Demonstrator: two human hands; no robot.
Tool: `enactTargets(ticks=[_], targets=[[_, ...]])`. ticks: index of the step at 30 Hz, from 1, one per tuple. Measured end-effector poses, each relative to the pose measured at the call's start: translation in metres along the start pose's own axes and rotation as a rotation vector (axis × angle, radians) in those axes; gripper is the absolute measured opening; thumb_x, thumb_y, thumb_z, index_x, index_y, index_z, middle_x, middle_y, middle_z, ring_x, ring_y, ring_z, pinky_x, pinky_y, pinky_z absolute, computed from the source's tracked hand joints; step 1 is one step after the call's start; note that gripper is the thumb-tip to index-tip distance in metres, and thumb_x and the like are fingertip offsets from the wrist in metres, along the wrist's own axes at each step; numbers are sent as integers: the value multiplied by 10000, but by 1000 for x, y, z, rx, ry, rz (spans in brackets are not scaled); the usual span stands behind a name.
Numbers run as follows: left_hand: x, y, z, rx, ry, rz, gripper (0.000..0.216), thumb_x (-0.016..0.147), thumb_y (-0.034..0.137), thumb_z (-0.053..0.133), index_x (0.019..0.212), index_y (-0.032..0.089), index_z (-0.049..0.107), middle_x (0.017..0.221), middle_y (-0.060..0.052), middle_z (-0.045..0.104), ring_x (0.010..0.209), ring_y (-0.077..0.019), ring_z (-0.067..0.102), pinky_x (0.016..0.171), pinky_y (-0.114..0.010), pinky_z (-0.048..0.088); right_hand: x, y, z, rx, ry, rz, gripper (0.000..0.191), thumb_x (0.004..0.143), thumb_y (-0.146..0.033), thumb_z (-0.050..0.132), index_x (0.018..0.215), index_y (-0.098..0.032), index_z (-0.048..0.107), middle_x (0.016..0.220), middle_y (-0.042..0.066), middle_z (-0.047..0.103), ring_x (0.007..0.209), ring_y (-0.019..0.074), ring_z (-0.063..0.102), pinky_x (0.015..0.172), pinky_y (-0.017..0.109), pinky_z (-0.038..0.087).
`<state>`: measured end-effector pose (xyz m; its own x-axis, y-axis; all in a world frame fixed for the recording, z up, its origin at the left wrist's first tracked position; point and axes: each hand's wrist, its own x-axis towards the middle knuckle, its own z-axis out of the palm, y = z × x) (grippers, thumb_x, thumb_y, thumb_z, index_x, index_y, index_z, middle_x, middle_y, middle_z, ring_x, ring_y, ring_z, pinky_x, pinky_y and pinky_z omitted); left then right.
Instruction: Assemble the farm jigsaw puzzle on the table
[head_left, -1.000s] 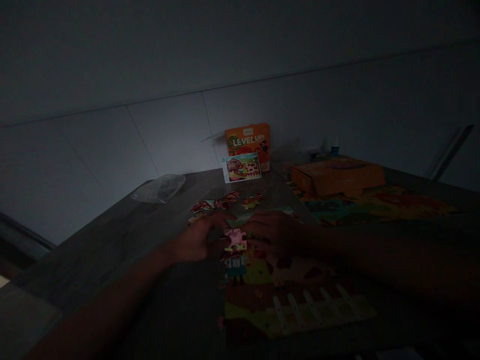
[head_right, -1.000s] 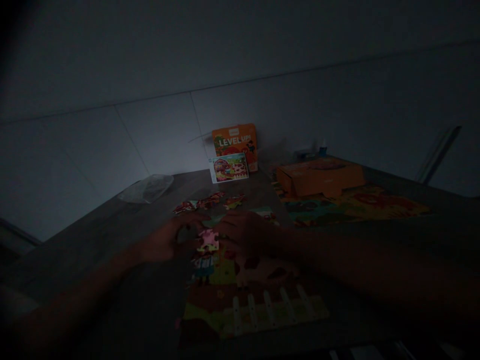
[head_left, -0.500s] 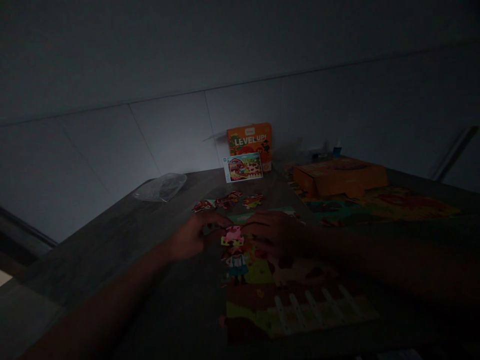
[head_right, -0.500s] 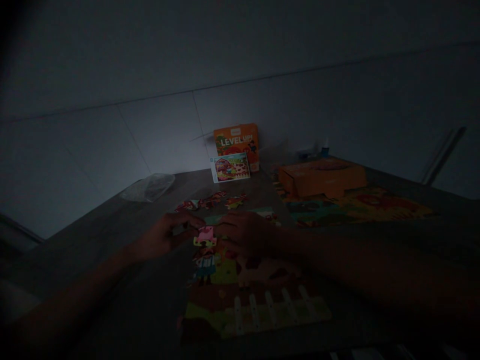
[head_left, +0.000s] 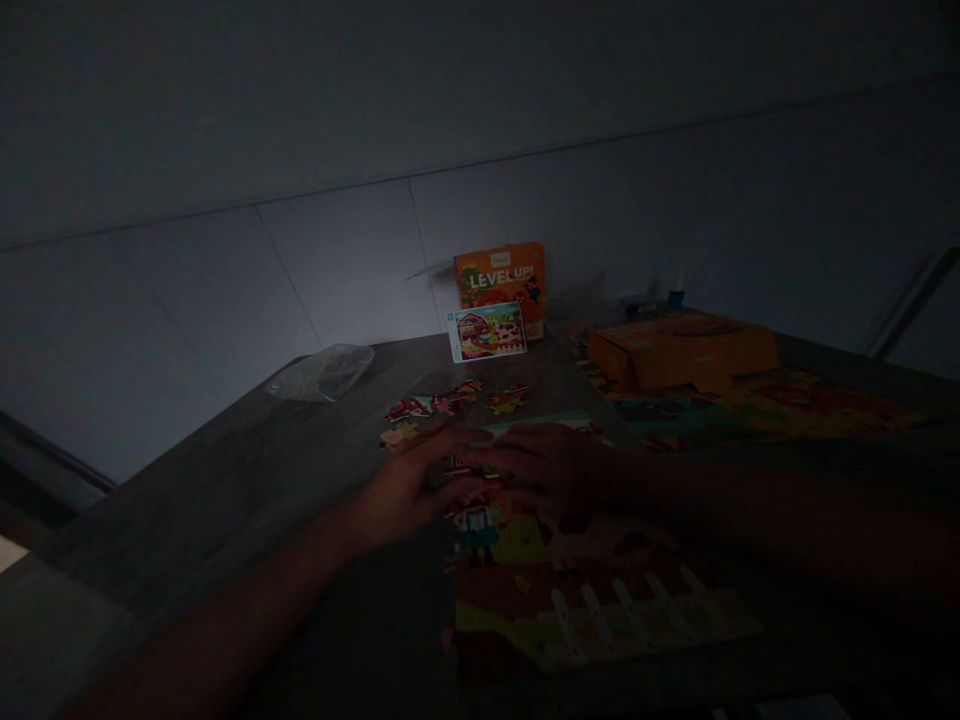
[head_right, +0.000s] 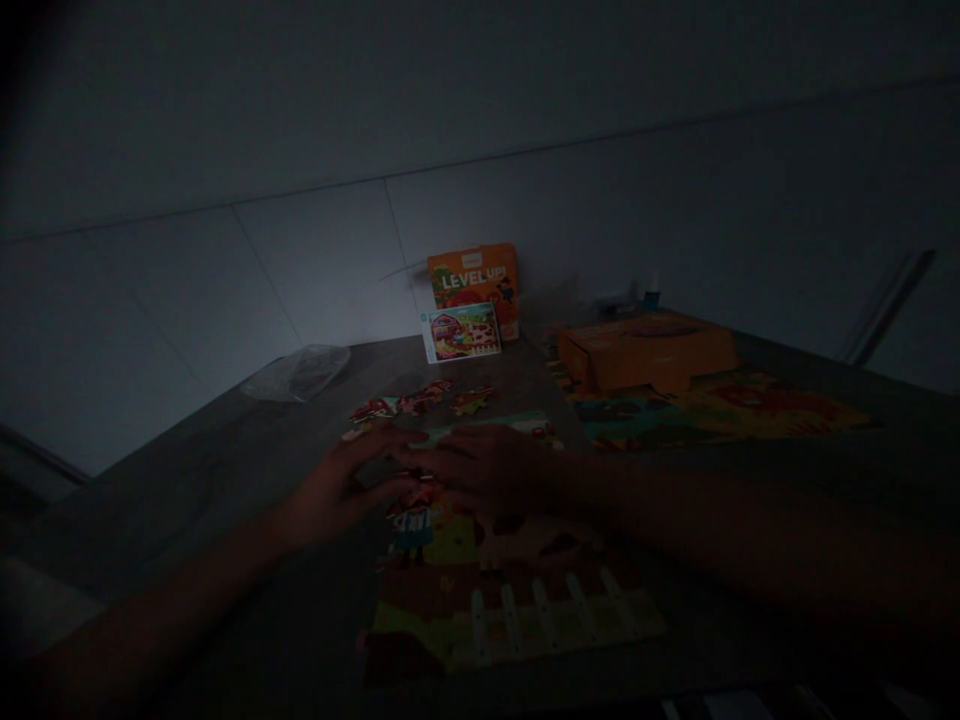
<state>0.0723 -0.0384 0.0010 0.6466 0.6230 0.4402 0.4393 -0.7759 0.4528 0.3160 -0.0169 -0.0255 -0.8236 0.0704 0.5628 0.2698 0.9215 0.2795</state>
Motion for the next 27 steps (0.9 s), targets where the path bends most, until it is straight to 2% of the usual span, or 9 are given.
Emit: enactTargets(ticks=[3,7,10,13,16,18,20,24,27], targets=[[2,-4,3,-65,-62,-64,320,888,343,666,1167,201,604,1031,-50,687,960,-203,643,842,-307,507,-1,2,2,10,37,-30,353,991,-270,457,1275,-72,525,1065,121,685,905,182,623,798,320,528],[3,-13,5,-89,-115,-108,255,890,315,660,1114,194,636,1055,-55,687,951,-195,645,850,-308,500,1,3,2,-11,51,-46,249,996,-244,449,1112,-92,608,944,91,693,844,164,617,767,291,507],[3,-13,3,-72,-145,-108,249,901,331,643,1110,197,649,1045,-59,685,962,-199,633,871,-319,489,2,3,-1,-45,13,-92,190,990,-200,463,984,-114,633,904,67,689,785,144,605,777,285,492],[4,-12,2,-64,-185,-60,323,873,404,675,1119,197,653,1054,-65,678,987,-211,618,868,-317,480,3,3,-3,-68,45,-81,210,992,-155,434,926,-123,631,859,54,683,747,135,594,772,283,492],[5,-11,4,-49,-186,-57,321,840,426,704,1042,179,667,988,-60,680,927,-206,620,812,-302,482,2,1,-2,-32,128,20,244,1011,-198,397,966,-130,627,831,53,681,754,137,607,735,274,505],[5,-11,5,-43,-142,-109,235,894,390,632,966,169,672,921,-54,679,859,-189,622,763,-288,480,0,0,-1,-1,146,71,265,1022,-237,376,1075,-132,613,831,56,684,754,140,620,695,269,513],[6,-11,5,-56,-68,-150,208,926,352,571,914,167,667,877,-44,679,806,-173,622,722,-274,476,-2,0,1,21,121,112,299,1024,-257,368,1193,-128,578,839,62,689,743,145,629,659,266,518],[6,-12,0,-85,72,-159,178,904,337,598,929,173,660,890,-32,689,819,-166,624,754,-272,481,-5,1,2,58,47,144,316,994,-246,426,1252,-125,561,912,87,709,810,162,650,706,289,539],[5,-12,-1,-71,48,-138,208,917,348,587,986,174,678,905,-43,701,828,-170,629,761,-277,485,-5,3,1,96,50,166,338,981,-248,458,1284,-128,544,896,82,706,806,159,645,708,286,535]])
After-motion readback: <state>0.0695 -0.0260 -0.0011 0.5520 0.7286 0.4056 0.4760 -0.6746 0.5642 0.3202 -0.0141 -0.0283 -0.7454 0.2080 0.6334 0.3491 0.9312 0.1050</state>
